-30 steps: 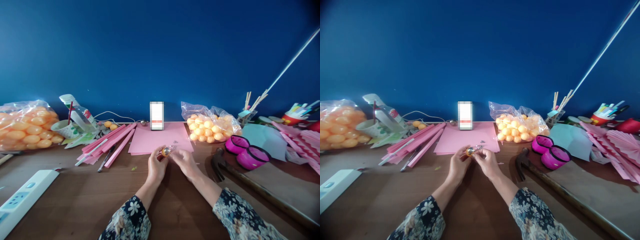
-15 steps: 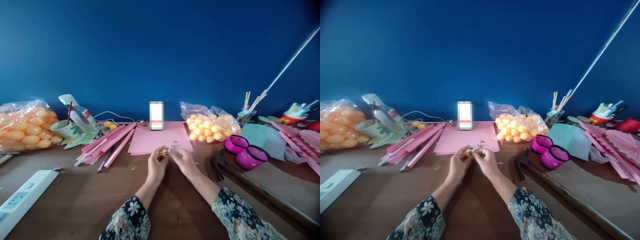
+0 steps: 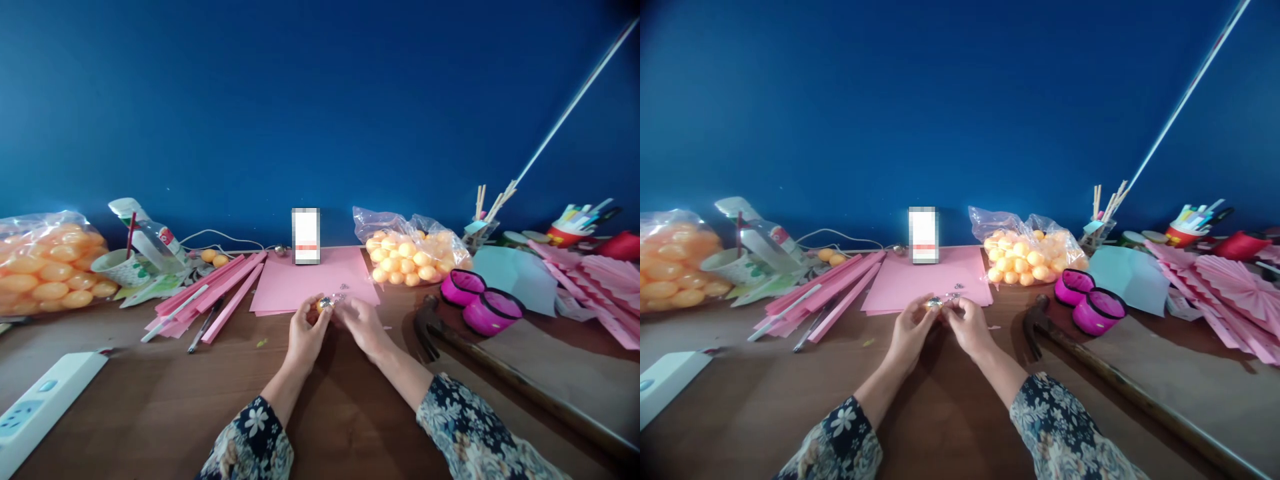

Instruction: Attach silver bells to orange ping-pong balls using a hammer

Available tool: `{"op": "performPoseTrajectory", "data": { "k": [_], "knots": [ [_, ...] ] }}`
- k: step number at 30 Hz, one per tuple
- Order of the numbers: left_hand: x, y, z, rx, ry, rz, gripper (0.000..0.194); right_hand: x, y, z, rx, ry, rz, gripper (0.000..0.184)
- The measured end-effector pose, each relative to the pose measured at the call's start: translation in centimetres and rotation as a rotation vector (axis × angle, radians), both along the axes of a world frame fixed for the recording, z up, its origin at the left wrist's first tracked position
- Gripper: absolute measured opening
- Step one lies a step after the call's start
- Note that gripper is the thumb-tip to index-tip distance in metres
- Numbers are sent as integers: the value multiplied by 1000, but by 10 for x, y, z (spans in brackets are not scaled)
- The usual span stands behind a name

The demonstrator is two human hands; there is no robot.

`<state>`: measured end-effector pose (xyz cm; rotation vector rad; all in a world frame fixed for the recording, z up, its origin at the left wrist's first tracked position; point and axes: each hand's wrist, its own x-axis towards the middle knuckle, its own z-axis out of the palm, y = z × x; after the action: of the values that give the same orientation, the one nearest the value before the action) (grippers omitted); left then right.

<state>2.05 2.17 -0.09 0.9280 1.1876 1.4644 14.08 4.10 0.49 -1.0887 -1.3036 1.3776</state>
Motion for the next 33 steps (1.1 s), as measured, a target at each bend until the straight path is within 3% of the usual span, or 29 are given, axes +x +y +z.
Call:
{"op": "performPoseTrajectory", "data": {
  "k": [4, 9, 12, 15, 25, 33],
  "knots": [
    [1, 1, 1, -41, -37, 27, 45, 9, 8, 0, 89, -44, -110, 25],
    [3, 3, 3, -72, -107, 69, 46, 27, 23, -3, 426, -586, -316, 15],
    [4, 3, 2, -74, -164, 59, 45, 28, 26, -8, 503, -833, -278, 18],
    [5, 2, 3, -82, -189, 28, 44, 24, 26, -13, 565, -907, -223, 23],
    [4, 0, 6, -72, -228, -19, 42, 19, 31, -11, 535, -1138, -64, 23],
    [4, 0, 7, -92, -207, 6, 41, 18, 27, -10, 522, -1113, -146, 25]
  ]
}}
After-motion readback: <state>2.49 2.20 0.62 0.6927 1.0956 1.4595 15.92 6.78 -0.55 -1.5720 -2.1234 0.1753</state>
